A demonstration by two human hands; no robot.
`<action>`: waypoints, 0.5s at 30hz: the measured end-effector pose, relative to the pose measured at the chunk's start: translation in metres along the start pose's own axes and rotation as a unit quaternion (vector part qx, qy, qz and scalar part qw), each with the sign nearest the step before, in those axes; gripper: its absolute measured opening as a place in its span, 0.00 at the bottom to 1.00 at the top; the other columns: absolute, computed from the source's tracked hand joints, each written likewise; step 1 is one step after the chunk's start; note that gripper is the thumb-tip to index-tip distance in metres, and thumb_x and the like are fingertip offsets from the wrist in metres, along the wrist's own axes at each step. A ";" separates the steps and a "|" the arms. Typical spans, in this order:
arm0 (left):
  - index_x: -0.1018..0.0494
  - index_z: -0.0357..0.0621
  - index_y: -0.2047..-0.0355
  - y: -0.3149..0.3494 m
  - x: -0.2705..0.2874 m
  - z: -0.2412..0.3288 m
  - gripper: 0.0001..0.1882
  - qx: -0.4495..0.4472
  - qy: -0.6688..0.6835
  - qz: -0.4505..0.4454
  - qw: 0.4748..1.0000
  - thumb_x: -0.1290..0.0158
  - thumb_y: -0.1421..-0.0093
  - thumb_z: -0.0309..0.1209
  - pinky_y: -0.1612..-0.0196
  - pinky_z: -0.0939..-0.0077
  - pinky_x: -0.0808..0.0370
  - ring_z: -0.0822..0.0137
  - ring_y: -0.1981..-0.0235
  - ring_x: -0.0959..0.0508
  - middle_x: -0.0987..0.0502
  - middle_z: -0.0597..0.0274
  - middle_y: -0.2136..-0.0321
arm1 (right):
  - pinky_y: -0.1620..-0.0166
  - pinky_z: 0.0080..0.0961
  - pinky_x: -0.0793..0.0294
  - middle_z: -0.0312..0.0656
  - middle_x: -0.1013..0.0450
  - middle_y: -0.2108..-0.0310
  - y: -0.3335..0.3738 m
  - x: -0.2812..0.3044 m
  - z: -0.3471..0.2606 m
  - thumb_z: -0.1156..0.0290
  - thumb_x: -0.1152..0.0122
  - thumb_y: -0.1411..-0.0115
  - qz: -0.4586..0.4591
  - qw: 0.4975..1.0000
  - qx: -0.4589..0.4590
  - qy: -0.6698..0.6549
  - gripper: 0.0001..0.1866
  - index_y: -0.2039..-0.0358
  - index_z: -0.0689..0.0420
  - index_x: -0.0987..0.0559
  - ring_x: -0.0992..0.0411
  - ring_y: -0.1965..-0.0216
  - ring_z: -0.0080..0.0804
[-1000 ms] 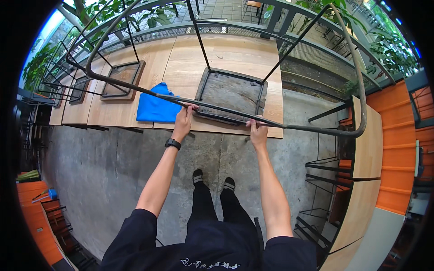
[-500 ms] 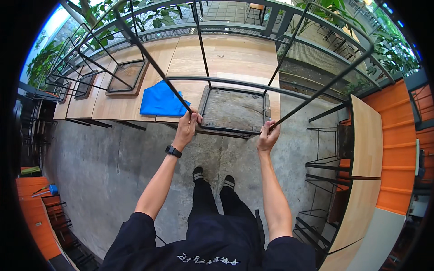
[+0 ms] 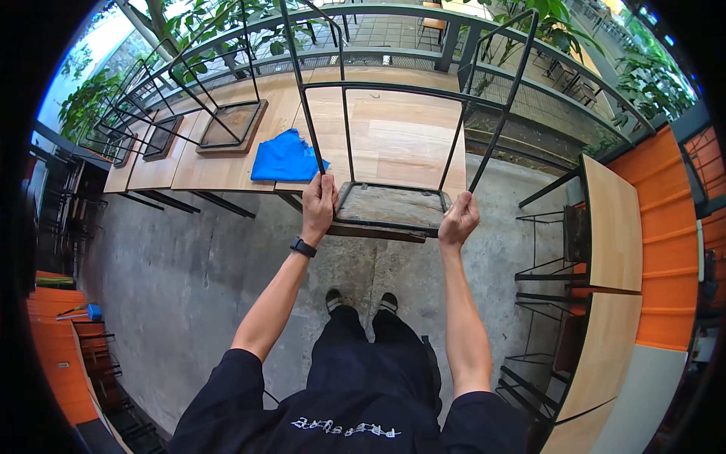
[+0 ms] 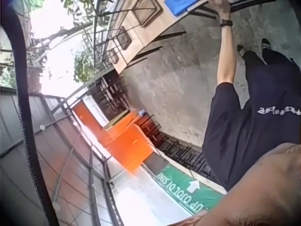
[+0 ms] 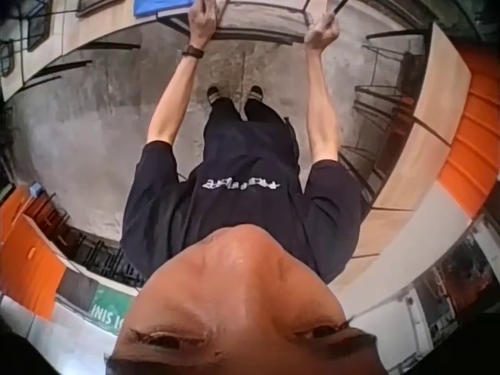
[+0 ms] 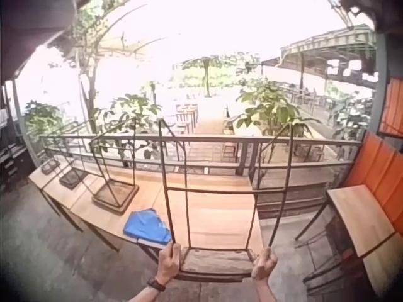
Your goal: The person is wiping down multiple wooden tables and a chair seat using a blue cloth in an outdoor restaurant seating area.
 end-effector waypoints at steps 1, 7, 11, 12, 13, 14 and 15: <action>0.34 0.42 0.70 0.005 0.004 0.006 0.17 -0.001 0.000 -0.002 1.000 0.59 0.26 0.39 0.80 0.84 0.40 0.81 0.83 0.39 0.39 0.73 0.85 | 0.82 0.20 0.46 0.28 0.42 0.87 0.008 0.003 -0.005 0.59 0.56 0.27 0.002 1.000 0.000 0.000 0.22 0.78 0.57 0.32 0.43 0.86 0.15; 0.35 0.41 0.71 0.032 0.026 0.065 0.16 0.008 0.006 -0.072 0.997 0.58 0.27 0.38 0.81 0.83 0.39 0.81 0.85 0.37 0.37 0.72 0.85 | 0.84 0.18 0.51 0.25 0.48 0.86 0.055 0.007 -0.048 0.53 0.58 0.27 0.032 0.998 0.006 0.056 0.23 0.77 0.54 0.35 0.50 0.87 0.13; 0.35 0.41 0.71 0.057 0.049 0.094 0.16 0.014 0.058 -0.120 0.991 0.58 0.27 0.37 0.82 0.82 0.38 0.80 0.85 0.36 0.36 0.71 0.85 | 0.85 0.17 0.54 0.24 0.51 0.86 0.098 0.014 -0.079 0.48 0.59 0.28 0.036 0.997 -0.013 0.070 0.24 0.75 0.53 0.34 0.53 0.88 0.12; 0.35 0.41 0.71 0.066 0.055 0.102 0.16 0.021 0.079 -0.139 0.987 0.58 0.27 0.37 0.81 0.82 0.38 0.80 0.85 0.36 0.36 0.71 0.85 | 0.85 0.17 0.54 0.23 0.51 0.86 0.113 0.016 -0.087 0.47 0.59 0.28 0.033 0.996 -0.035 0.069 0.25 0.75 0.53 0.34 0.53 0.88 0.12; 0.35 0.41 0.71 0.074 0.063 0.111 0.16 0.019 0.081 -0.143 0.986 0.58 0.27 0.37 0.81 0.82 0.38 0.80 0.85 0.36 0.36 0.71 0.85 | 0.85 0.17 0.54 0.23 0.51 0.86 0.127 0.017 -0.096 0.47 0.59 0.28 0.038 0.996 -0.032 0.069 0.25 0.75 0.53 0.34 0.53 0.88 0.12; 0.35 0.41 0.71 0.083 0.072 0.118 0.16 0.026 0.087 -0.157 0.983 0.58 0.27 0.38 0.81 0.82 0.37 0.80 0.85 0.35 0.36 0.71 0.85 | 0.85 0.17 0.54 0.23 0.51 0.86 0.141 0.018 -0.103 0.46 0.59 0.28 0.038 0.996 -0.047 0.072 0.26 0.75 0.53 0.33 0.54 0.88 0.12; 0.35 0.41 0.71 0.092 0.080 0.126 0.16 0.033 0.093 -0.170 0.981 0.57 0.27 0.38 0.81 0.82 0.37 0.80 0.85 0.35 0.36 0.71 0.85 | 0.85 0.17 0.55 0.24 0.51 0.86 0.156 0.019 -0.108 0.45 0.60 0.29 0.038 0.994 -0.063 0.075 0.26 0.74 0.54 0.33 0.54 0.88 0.12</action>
Point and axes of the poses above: each hand's wrist, its own y-axis away from the middle knuckle, its own x-axis out of the back of the hand, z = x × y, the point moved 6 cm from there along -y, towards the middle knuckle
